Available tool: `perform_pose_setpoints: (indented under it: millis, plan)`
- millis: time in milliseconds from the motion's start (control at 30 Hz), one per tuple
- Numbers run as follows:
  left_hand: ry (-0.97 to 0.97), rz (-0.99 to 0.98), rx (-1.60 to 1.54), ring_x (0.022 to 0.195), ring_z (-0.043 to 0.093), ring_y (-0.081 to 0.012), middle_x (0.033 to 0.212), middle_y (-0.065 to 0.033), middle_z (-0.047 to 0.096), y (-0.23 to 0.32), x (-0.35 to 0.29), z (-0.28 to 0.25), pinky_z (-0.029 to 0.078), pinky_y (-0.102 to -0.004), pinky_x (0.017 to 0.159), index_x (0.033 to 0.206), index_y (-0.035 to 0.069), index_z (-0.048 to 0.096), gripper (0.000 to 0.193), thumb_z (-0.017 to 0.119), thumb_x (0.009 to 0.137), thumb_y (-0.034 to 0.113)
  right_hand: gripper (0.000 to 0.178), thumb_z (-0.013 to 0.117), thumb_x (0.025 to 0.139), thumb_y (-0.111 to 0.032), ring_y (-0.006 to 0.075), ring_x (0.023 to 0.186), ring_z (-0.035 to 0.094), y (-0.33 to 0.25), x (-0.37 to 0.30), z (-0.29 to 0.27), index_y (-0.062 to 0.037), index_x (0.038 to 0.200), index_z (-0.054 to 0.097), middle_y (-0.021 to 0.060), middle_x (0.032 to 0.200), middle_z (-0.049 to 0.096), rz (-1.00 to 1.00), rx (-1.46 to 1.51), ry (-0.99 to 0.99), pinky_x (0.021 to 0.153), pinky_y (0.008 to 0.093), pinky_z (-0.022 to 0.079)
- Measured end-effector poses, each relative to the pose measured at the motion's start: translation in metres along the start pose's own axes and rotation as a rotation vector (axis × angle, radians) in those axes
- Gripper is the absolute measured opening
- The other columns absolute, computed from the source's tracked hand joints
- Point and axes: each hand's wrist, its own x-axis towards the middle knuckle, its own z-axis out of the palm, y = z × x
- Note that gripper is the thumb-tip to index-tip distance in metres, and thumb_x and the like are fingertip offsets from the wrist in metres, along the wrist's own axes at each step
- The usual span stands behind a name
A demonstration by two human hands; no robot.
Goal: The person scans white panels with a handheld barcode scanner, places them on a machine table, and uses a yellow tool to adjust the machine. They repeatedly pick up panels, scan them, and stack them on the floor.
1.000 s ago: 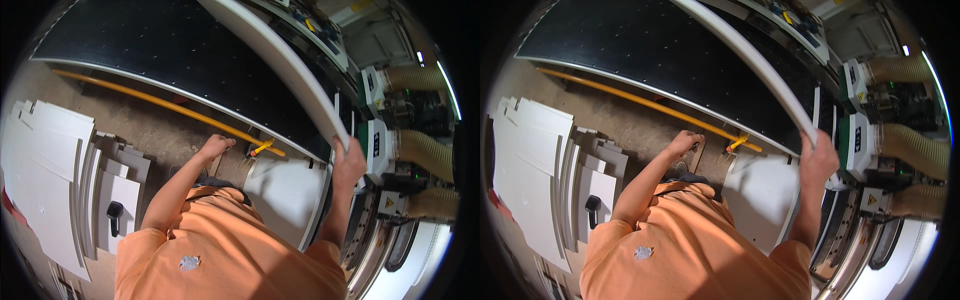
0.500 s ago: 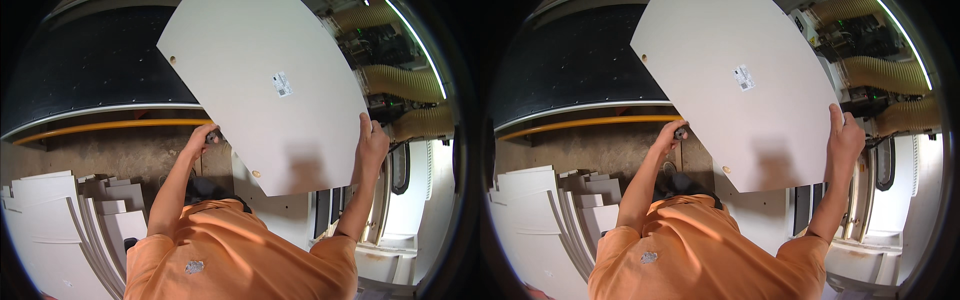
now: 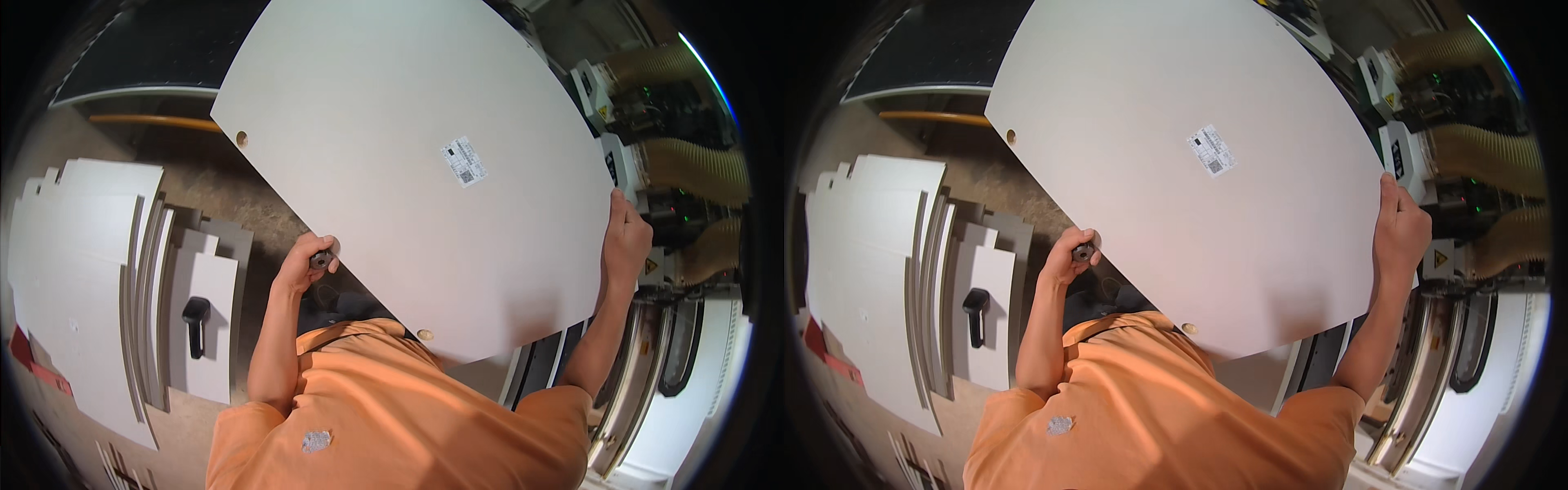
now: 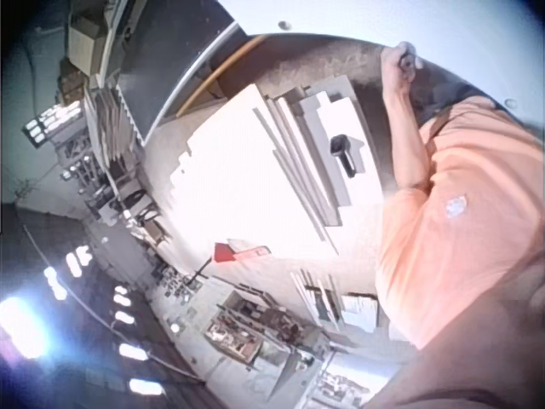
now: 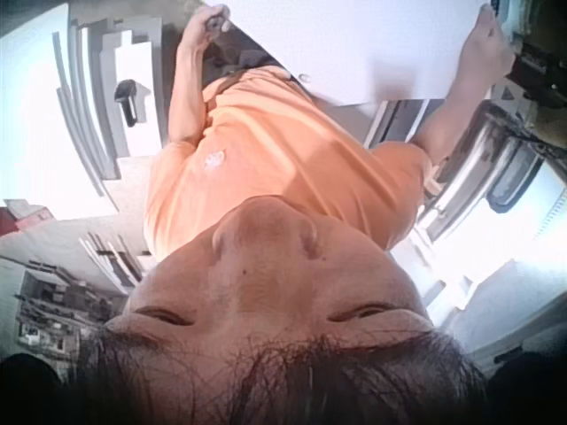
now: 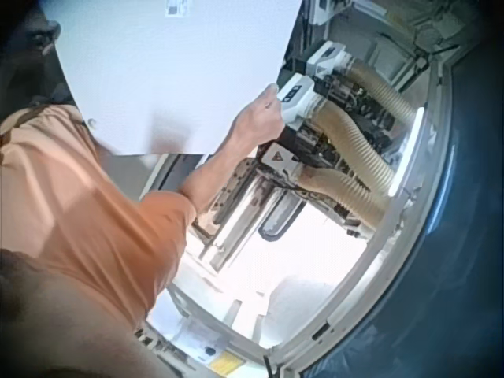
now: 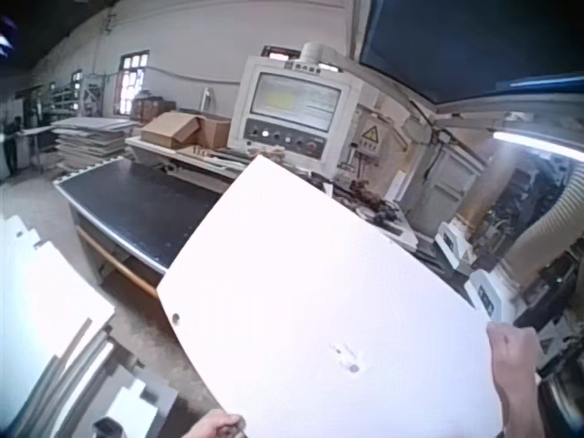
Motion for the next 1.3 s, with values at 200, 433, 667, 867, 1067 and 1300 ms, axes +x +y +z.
perform_pose_setpoints:
  millis: [200,433,667,867,1067,1300]
  plan:
    - [0.412,0.241,-0.017,0.037,0.037,-0.0054,0.058,-0.0050,0.062,-0.060,-0.179,0.014,0.025,-0.0216,0.033,0.069,0.005,0.065,0.038,0.063,0.092,0.034,0.054,0.050,0.103,-0.046,0.0310,0.058,0.057,-0.050,-0.016,0.061,0.0018,0.089,0.072,0.0193,0.067,0.065,-0.407,0.296,-0.166,0.061,0.0404,0.046]
    - [0.833,0.441,-0.230,0.036,0.038,-0.0058,0.059,-0.0061,0.064,-0.179,-0.370,0.047,0.024,-0.0225,0.033,0.067,0.003,0.067,0.040,0.063,0.092,0.034,0.063,0.046,0.103,-0.052,0.0286,0.050,0.054,-0.190,-0.113,0.031,-0.0019,0.069,0.065,0.0156,0.058,0.060,-0.861,0.498,-0.206,0.054,0.0388,0.044]
    - [1.224,0.706,-0.443,0.034,0.036,-0.0074,0.061,-0.0100,0.066,-0.351,-0.583,0.075,0.025,-0.0235,0.033,0.070,0.004,0.065,0.038,0.062,0.093,0.034,0.061,0.046,0.103,-0.051,0.0278,0.050,0.054,-0.320,-0.326,-0.068,-0.0024,0.072,0.062,0.0157,0.058,0.057,-1.304,0.756,-0.268,0.051,0.0383,0.042]
    - [1.536,1.150,-0.781,0.034,0.040,-0.0079,0.060,-0.0113,0.062,-0.478,-0.751,0.147,0.027,-0.0211,0.031,0.085,0.009,0.057,0.033,0.059,0.097,0.040,0.055,0.048,0.105,-0.041,0.0258,0.050,0.048,-0.436,-0.519,-0.178,0.0046,0.079,0.062,0.0195,0.058,0.052,-1.747,0.950,-0.322,0.053,0.0413,0.038]
    - [2.003,1.472,-1.079,0.032,0.035,-0.0082,0.061,-0.0130,0.062,-0.634,-0.903,0.233,0.026,-0.0200,0.029,0.084,0.011,0.054,0.040,0.055,0.100,0.047,0.049,0.047,0.106,-0.038,0.0242,0.057,0.057,-0.505,-0.799,-0.310,0.0029,0.094,0.071,0.0213,0.068,0.064,-2.095,1.158,-0.459,0.057,0.0396,0.044]
    - [2.348,1.689,-1.231,0.031,0.034,-0.0053,0.061,-0.0088,0.061,-0.740,-0.990,0.341,0.024,-0.0198,0.028,0.098,0.008,0.065,0.043,0.054,0.099,0.050,0.047,0.054,0.102,-0.034,0.0403,0.054,0.046,-0.496,-1.079,-0.491,0.0047,0.077,0.061,0.0250,0.063,0.051,-2.518,1.398,-0.362,0.055,0.0437,0.040]
